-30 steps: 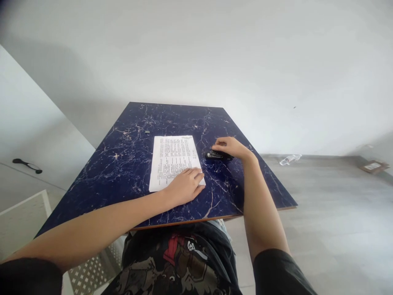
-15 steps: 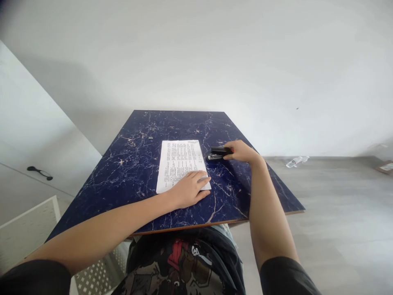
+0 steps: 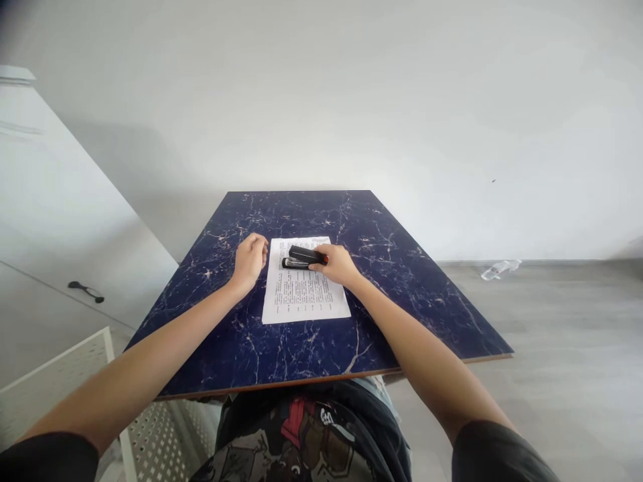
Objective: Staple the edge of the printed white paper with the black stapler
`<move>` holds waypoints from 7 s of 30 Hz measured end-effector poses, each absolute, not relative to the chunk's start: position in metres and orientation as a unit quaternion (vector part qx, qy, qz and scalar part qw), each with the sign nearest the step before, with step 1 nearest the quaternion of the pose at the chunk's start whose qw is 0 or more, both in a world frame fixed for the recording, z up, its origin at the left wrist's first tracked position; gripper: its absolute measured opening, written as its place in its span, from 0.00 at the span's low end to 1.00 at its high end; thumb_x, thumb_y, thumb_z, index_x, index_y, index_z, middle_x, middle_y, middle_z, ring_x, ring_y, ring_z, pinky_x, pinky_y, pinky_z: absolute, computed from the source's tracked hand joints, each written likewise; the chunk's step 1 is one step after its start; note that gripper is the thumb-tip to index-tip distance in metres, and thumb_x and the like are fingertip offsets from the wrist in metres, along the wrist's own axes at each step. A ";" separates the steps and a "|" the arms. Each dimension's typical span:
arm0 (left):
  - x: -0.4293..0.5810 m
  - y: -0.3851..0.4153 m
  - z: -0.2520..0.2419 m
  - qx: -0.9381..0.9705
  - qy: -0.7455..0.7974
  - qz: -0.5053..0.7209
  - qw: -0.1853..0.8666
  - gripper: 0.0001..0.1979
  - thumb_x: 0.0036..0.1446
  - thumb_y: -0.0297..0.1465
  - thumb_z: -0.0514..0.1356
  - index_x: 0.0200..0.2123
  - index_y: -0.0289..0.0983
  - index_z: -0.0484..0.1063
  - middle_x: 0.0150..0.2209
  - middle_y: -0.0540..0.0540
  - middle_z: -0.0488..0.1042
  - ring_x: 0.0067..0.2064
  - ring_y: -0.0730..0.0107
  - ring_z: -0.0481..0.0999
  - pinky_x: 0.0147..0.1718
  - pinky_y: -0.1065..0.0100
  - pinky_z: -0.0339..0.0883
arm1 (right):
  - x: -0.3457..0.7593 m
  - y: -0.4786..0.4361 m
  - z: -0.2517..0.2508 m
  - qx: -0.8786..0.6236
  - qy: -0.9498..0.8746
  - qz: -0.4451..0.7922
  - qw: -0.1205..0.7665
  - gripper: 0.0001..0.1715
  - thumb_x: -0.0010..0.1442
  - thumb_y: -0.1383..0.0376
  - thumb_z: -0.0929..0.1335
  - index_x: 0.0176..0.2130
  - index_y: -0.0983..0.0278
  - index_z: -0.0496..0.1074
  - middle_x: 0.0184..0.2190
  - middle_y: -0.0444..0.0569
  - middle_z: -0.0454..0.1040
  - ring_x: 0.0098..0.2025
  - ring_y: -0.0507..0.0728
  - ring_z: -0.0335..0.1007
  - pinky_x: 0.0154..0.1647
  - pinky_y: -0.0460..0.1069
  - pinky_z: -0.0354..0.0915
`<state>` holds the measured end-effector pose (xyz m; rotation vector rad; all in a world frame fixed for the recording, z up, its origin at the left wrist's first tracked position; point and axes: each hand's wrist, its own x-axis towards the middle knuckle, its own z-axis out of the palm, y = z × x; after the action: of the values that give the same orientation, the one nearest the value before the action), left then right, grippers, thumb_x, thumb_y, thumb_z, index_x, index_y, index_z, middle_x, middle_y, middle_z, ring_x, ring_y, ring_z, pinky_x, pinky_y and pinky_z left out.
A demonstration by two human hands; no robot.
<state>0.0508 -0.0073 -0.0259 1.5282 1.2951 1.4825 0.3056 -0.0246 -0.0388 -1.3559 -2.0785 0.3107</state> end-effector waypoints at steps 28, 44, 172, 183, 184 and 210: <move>0.056 0.002 -0.058 0.409 0.272 0.540 0.683 0.13 0.63 0.35 0.61 0.42 0.35 0.83 0.53 0.37 0.81 0.59 0.53 0.78 0.66 0.53 0.63 | 0.304 -0.037 -0.032 -0.478 -0.422 0.655 0.406 0.21 0.71 0.73 0.60 0.60 0.73 0.70 0.43 0.62 0.81 0.31 0.57 0.83 0.32 0.49 0.81; 0.056 0.004 -0.064 0.402 0.296 0.552 0.668 0.12 0.65 0.32 0.60 0.43 0.34 0.82 0.53 0.35 0.81 0.57 0.55 0.80 0.66 0.51 0.65 | 0.304 -0.037 -0.037 -0.447 -0.347 0.687 0.456 0.20 0.68 0.78 0.62 0.56 0.72 0.72 0.57 0.67 0.75 0.53 0.66 0.81 0.55 0.54 0.79; 0.058 -0.061 -0.035 0.861 0.193 0.351 0.315 0.11 0.67 0.34 0.58 0.48 0.42 0.78 0.38 0.42 0.82 0.31 0.66 0.78 0.31 0.69 0.66 | 0.286 -0.046 -0.045 -0.485 -0.541 0.481 0.491 0.22 0.46 0.57 0.79 0.36 0.63 0.72 0.27 0.39 0.72 0.15 0.47 0.63 0.15 0.46 0.58; 0.059 -0.060 -0.040 0.812 0.206 0.339 0.429 0.09 0.61 0.29 0.65 0.45 0.43 0.79 0.39 0.43 0.83 0.34 0.65 0.78 0.35 0.69 0.66 | 0.283 -0.047 -0.048 -0.485 -0.525 0.501 0.488 0.25 0.44 0.57 0.80 0.35 0.62 0.68 0.23 0.36 0.69 0.14 0.47 0.60 0.13 0.45 0.54; 0.060 -0.061 -0.040 0.804 0.206 0.340 0.442 0.09 0.61 0.29 0.66 0.45 0.43 0.80 0.39 0.43 0.83 0.34 0.64 0.78 0.35 0.69 0.66 | 0.284 -0.047 -0.049 -0.489 -0.524 0.501 0.486 0.25 0.44 0.57 0.80 0.35 0.62 0.68 0.22 0.36 0.68 0.13 0.46 0.58 0.13 0.44 0.53; 0.060 -0.059 -0.047 0.731 0.229 0.392 0.509 0.09 0.58 0.29 0.69 0.37 0.39 0.72 0.26 0.51 0.68 0.25 0.72 0.64 0.30 0.69 0.57 | 0.294 -0.061 -0.012 -0.187 -0.861 0.275 0.385 0.16 0.63 0.56 0.76 0.49 0.59 0.81 0.45 0.52 0.78 0.36 0.53 0.75 0.36 0.51 0.77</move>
<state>0.0603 -0.0586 -0.0472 1.7617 0.5523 0.9444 0.2936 -0.0611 -0.0123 -0.4753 -2.1948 0.6997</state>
